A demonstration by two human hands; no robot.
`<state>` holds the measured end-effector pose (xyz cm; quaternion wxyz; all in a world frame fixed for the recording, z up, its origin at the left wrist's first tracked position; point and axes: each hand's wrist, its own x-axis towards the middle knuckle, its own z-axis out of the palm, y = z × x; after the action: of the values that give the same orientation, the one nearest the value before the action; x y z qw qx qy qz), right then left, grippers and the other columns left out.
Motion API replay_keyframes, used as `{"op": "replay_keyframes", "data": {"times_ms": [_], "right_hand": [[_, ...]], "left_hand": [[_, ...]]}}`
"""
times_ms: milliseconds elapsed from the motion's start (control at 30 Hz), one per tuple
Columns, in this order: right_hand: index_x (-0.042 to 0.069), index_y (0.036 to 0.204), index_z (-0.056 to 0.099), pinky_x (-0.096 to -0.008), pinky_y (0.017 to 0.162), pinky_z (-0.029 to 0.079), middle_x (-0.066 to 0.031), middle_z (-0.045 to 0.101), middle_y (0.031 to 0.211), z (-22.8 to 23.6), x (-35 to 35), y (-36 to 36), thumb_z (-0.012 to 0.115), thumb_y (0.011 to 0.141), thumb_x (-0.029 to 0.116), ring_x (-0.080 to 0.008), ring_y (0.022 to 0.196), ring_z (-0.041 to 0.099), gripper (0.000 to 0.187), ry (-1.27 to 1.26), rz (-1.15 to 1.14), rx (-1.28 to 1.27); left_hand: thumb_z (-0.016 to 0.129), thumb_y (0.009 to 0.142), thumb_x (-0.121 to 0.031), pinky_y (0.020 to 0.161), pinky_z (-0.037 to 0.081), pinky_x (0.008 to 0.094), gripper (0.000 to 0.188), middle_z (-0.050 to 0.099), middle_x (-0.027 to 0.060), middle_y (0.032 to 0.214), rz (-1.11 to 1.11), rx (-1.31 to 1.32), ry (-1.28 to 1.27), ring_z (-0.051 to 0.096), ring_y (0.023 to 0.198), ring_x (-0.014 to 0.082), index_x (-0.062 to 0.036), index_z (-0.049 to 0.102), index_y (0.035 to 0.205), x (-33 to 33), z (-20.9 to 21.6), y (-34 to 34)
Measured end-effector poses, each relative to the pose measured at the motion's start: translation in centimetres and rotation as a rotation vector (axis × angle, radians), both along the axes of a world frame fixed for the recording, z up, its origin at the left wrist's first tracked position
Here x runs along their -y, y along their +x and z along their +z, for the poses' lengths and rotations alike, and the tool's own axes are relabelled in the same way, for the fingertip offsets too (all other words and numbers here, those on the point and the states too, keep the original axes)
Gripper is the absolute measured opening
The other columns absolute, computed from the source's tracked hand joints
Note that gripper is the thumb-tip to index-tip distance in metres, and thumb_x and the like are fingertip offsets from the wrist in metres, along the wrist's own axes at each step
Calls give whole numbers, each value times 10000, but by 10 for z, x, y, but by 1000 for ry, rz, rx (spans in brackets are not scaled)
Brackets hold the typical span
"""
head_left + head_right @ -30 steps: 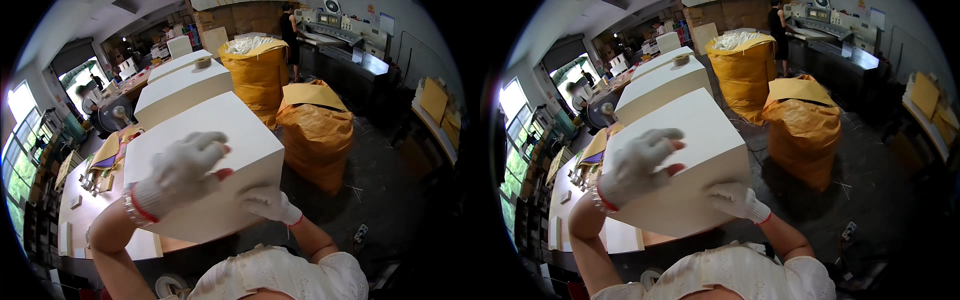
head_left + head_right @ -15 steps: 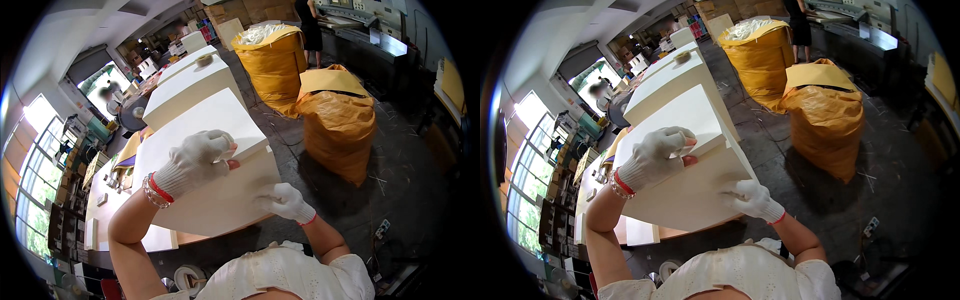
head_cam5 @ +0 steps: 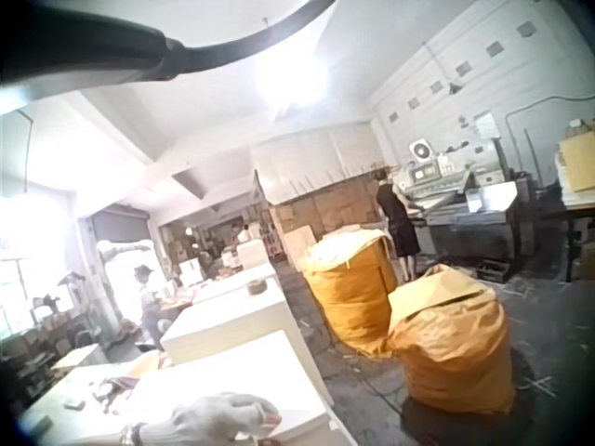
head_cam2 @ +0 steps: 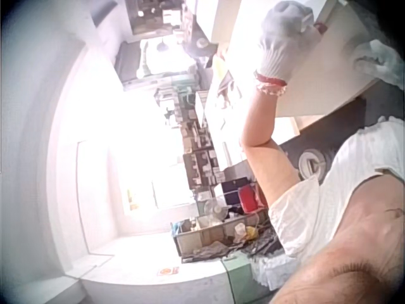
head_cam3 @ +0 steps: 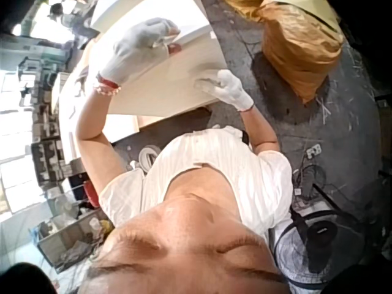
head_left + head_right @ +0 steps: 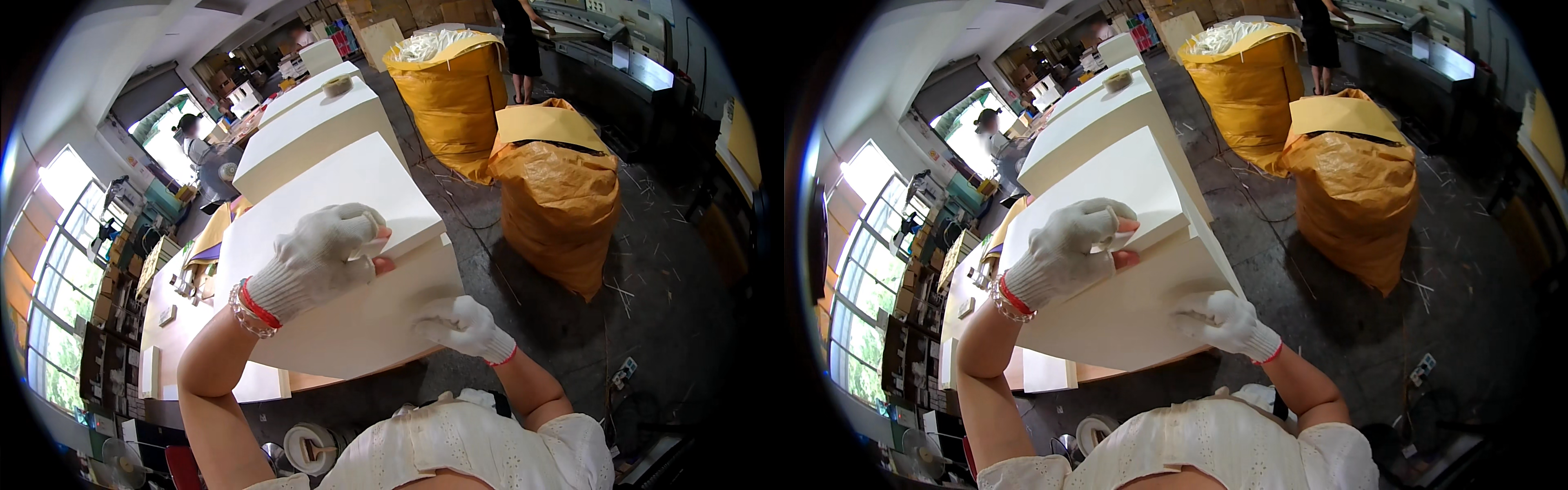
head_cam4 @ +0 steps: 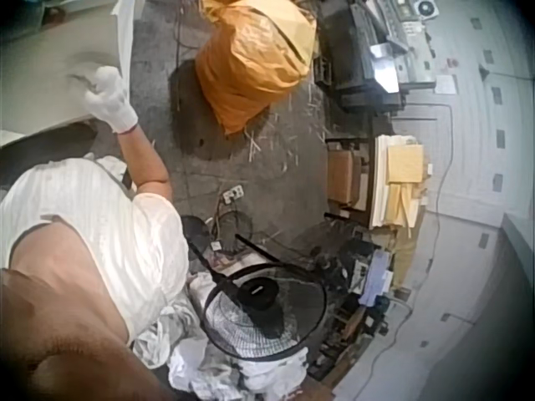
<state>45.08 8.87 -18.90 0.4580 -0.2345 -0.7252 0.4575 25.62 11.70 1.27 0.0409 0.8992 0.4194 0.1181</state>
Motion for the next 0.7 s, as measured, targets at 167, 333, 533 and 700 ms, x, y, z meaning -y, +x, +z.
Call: {"op": "replay_keyframes", "data": {"times_ms": [167,333,533,700], "right_hand": [[4,995,700,-262,708,519,-69,703,932,-4,-1,0,697,850,46,-146,806,660,151,-2,-32,-12],[7,1001,704,-261,715,523,-75,708,938,-10,-1,1,698,851,56,-146,811,667,158,-23,-61,20],[8,978,698,-299,717,533,-125,692,898,15,8,11,736,783,40,-218,800,681,201,227,-192,71],[26,1059,647,-398,798,535,-130,657,998,101,-3,31,700,735,-1,-315,914,655,329,913,-481,21]], "left_hand": [[810,736,-89,791,551,301,290,691,78,1050,-23,53,-23,677,931,235,-21,678,985,-2,0,-1],[812,737,-85,786,554,298,282,692,80,1044,-48,52,3,679,929,232,-20,682,978,-4,-2,-2],[808,724,-94,739,552,291,267,701,79,1004,2,30,38,690,869,221,-26,685,951,0,-1,-2],[764,721,-107,676,549,299,250,695,61,915,40,-18,14,690,783,239,-78,665,948,4,9,-7]]}}
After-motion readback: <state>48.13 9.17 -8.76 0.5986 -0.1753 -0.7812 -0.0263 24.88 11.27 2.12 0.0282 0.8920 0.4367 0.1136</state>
